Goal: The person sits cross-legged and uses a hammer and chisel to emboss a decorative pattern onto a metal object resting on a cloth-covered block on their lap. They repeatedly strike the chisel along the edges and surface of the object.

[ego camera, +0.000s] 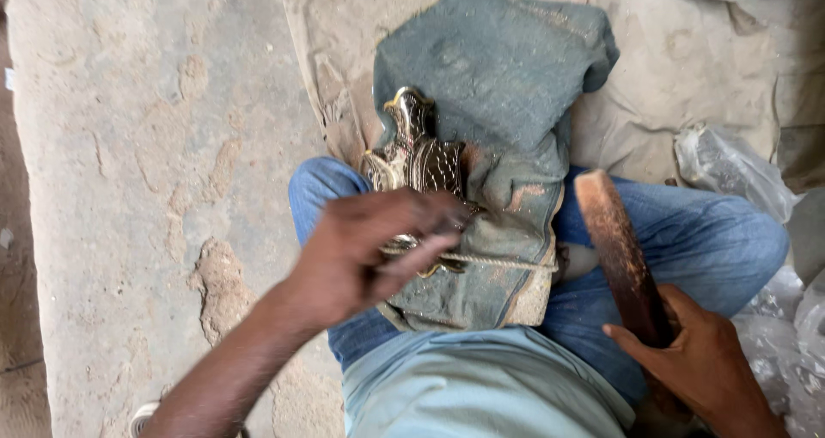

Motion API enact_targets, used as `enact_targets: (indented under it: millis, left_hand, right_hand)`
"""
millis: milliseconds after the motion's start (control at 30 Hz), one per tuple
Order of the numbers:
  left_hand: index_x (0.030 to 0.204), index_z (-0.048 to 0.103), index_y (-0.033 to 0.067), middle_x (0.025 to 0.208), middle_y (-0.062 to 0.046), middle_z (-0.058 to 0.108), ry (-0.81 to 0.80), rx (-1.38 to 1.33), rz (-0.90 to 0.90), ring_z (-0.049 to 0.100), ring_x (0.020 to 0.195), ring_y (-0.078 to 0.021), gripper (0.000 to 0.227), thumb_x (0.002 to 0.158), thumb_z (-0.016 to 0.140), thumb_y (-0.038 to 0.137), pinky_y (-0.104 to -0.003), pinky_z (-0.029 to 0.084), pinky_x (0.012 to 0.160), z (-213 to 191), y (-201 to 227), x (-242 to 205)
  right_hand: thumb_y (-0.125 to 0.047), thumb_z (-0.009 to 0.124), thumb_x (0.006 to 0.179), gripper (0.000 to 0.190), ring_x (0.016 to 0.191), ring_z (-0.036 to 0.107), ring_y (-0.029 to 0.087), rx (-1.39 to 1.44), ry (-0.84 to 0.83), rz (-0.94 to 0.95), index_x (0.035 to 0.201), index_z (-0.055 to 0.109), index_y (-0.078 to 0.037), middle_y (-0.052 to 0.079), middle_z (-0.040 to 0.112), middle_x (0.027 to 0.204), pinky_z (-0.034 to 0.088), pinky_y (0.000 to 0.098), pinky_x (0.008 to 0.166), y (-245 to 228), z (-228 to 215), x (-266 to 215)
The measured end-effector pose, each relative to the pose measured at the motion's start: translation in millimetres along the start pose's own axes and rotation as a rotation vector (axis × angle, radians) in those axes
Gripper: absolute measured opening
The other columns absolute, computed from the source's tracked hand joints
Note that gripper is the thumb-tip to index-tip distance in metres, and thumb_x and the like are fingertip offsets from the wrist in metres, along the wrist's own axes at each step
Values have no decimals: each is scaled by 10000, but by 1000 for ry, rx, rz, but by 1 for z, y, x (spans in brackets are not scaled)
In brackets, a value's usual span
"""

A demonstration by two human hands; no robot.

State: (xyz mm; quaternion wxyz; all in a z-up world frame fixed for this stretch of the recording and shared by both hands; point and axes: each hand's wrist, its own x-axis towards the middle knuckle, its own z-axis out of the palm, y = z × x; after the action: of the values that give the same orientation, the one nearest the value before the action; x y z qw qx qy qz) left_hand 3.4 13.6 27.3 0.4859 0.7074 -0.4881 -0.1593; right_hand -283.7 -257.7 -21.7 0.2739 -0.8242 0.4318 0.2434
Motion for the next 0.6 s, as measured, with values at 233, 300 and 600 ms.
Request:
enact_targets:
  millis: [233,300,600]
  left_hand:
    - [1216,592,-3,1108,-127,700,371,-195,-327,721,944,-152,285,984,728,94,-303,653,821,-7,-66,-7]
    - [1180,569,-14,1144,-149,680,416,-120,-286,694,1039,-204,194,1025,658,61,-360,626,902,3,-85,-8]
    - [1056,666,15,933,-158,736,317,47,-641,696,815,-238,381,953,746,373,-388,571,691,24,-118,-4]
  right_hand:
    - [-213,882,663,461,767,742,147,136,374,-463,1076,737,-72,76,754,902,573,295,685,-11,17,-29]
    - [-138,863,705,336,774,744,140,256,427,-561,1001,732,-47,76,746,892,577,285,703,-32,21,-30]
    - [-80,882,813,591,1180,685,339,184,684,-851,1319,608,52,222,671,1303,576,397,960,-153,3,50]
